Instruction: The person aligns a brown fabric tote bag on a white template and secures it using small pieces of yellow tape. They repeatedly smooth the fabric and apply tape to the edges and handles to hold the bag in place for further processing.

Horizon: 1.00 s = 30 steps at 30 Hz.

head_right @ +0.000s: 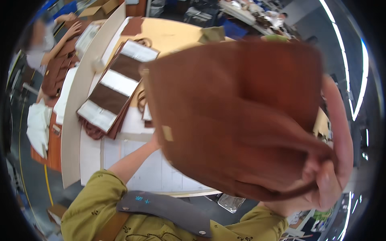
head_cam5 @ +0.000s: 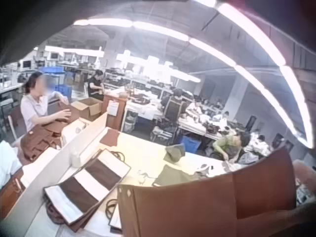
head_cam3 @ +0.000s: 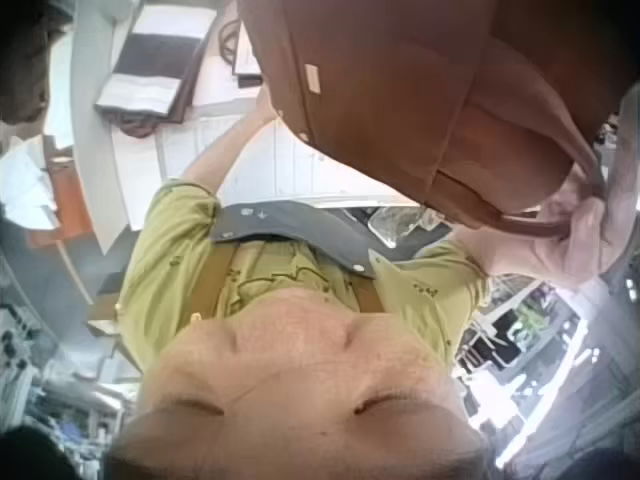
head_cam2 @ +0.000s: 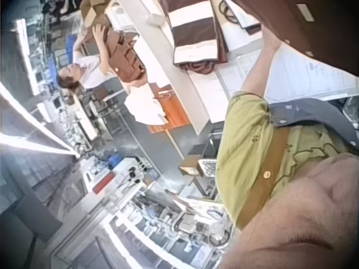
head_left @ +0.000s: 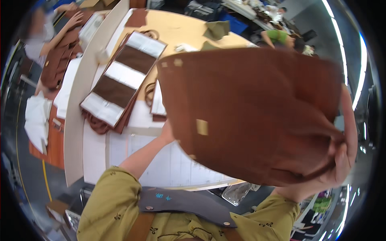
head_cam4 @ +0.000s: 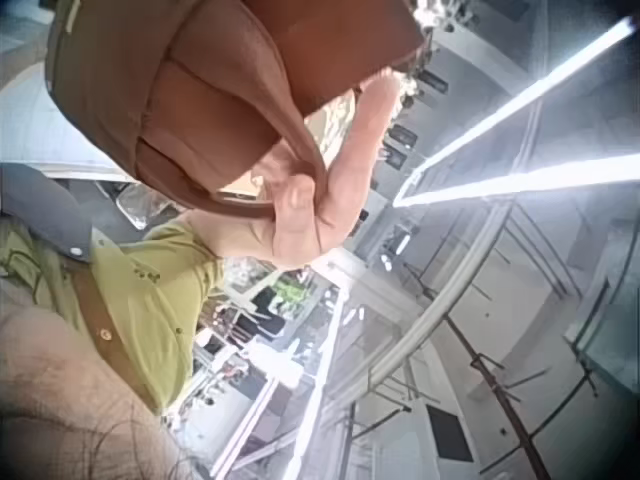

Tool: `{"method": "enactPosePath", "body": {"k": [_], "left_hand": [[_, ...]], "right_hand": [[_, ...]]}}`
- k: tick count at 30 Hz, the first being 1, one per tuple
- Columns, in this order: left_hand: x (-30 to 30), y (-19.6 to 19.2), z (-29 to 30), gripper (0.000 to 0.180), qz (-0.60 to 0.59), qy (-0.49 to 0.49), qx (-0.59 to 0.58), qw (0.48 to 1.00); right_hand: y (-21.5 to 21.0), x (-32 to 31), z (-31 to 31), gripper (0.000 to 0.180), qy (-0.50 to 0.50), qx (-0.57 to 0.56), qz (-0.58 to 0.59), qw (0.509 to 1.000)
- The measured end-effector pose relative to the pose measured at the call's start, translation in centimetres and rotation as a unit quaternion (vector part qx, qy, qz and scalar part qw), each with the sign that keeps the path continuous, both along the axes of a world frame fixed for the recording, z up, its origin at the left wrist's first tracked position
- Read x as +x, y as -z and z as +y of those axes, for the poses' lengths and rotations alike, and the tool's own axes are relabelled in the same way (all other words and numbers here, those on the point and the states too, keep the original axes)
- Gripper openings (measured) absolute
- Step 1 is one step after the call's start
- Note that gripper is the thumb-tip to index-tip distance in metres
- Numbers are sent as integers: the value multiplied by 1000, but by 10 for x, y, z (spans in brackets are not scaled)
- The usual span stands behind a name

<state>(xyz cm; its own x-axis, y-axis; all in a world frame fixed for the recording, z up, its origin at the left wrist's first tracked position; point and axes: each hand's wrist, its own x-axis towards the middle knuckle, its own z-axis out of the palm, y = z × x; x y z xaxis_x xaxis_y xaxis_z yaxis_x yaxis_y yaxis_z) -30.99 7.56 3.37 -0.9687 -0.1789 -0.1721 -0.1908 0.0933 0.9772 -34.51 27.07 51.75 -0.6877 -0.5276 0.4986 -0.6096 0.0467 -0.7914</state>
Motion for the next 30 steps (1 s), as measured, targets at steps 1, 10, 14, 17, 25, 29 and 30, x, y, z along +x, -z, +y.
{"method": "enactPosePath", "body": {"k": [1,10,14,17,25,29,30], "left_hand": [[10,-1,-7,44,-34,-29,91,995],[135,-44,-49,63,122,-204,697,676],[175,-24,-51,72,51,-234,701,671],[189,-9,-43,73,-8,-220,668,711],[242,22,0,59,-168,-132,432,876],[276,12,-9,44,-279,-130,262,915],[275,14,-15,42,-243,-147,226,932]], "right_hand": [[8,0,17,78,28,-3,-3,1000],[94,-5,137,89,67,17,-229,971],[152,-3,190,84,78,-5,-332,940],[185,-3,212,73,99,8,-399,912],[317,-78,272,67,76,244,-479,840],[379,-109,271,65,82,441,-498,742],[394,-125,291,63,110,511,-420,742]]}}
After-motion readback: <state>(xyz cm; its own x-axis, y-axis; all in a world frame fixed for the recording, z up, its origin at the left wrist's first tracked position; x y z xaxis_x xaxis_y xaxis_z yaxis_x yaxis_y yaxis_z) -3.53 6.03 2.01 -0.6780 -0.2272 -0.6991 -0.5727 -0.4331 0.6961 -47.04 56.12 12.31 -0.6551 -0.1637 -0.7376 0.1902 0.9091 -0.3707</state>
